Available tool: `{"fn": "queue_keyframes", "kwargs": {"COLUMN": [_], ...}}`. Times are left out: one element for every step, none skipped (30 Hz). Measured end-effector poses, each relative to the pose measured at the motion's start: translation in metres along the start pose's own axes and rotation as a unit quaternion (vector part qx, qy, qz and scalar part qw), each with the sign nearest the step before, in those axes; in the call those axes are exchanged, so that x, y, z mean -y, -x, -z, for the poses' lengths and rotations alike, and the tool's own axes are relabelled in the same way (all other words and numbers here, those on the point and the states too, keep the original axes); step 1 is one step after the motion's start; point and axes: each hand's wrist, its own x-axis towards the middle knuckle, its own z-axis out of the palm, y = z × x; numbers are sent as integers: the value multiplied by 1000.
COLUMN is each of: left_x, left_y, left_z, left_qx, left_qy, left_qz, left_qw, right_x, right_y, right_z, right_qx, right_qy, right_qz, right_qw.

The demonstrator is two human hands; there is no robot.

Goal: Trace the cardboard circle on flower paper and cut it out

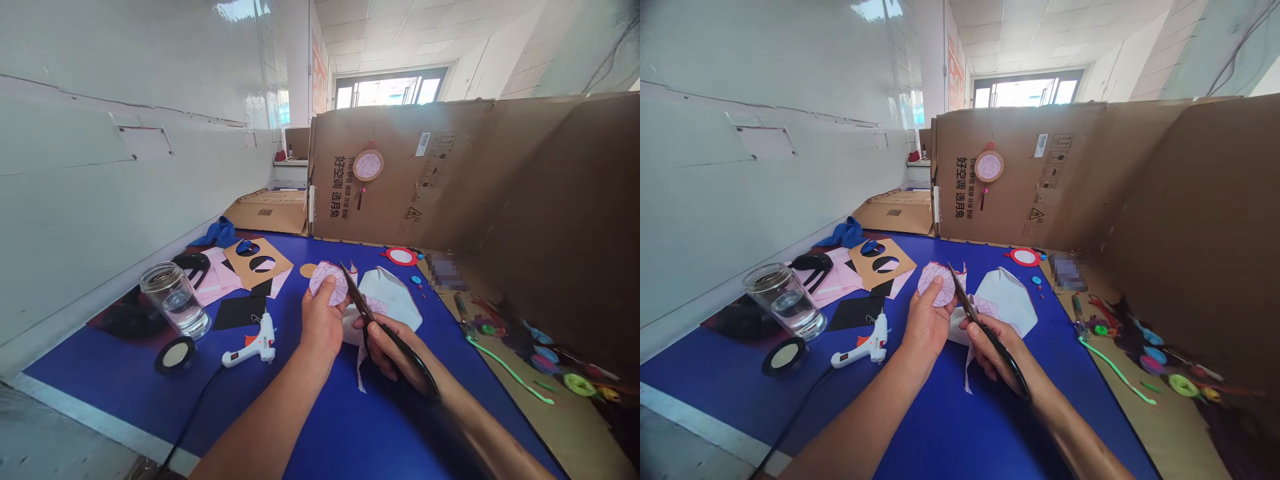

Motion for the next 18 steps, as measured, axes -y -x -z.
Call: {"fn": "queue_keyframes", "kwargs": {"left_x": [0,0,0,0,0,-1,-1,-1,-1,-1,-1,0,0,0,0,0,-1,-1], "left_y": [0,0,0,0,-1,-1,-1,-1,-1,-1,-2,-2,-3,-3,-3,-4,-4,-4], "left_z": [0,0,0,0,-1,-1,-1,-1,-1,-1,0,0,1,1,2,2,2,2], "left_qx": [0,-1,-5,-9,-12,-16,-19,-21,-21,-22,-21,-19,-17,-15,-14,-13,-10,-5], "left_qy": [0,0,2,3,4,4,3,2,0,-1,-2,-2,-1,0,0,-1,-5,-9], "left_qz": [0,0,1,3,4,5,5,5,6,5,5,5,5,3,2,1,0,0], "left_qw": [1000,1000,1000,1000,1000,1000,1000,1000,1000,1000,1000,1000,1000,1000,1000,1000,1000,1000], "right_x": [1,2,3,4,5,6,7,8,8,8,8,9,9,9,9,10,10,10], "right_y": [0,0,0,0,0,0,0,0,1,1,1,0,0,0,0,0,1,1], "right_z": [0,-1,-1,-1,-1,-1,-1,-1,-1,-1,0,0,1,1,1,1,1,1], "right_qx": [0,0,-1,-2,-4,-5,-6,-7,-7,-7,-7,-6,-5,-4,-4,-4,-3,-4], "right_qy": [-3,-7,-10,-11,-10,-7,-4,0,3,5,7,8,8,8,9,12,16,21], "right_qz": [-2,-6,-11,-18,-23,-27,-31,-33,-34,-35,-35,-34,-34,-35,-36,-37,-37,-37], "right_qw": [1000,1000,1000,1000,1000,1000,1000,999,999,999,999,999,999,999,999,999,999,999]}}
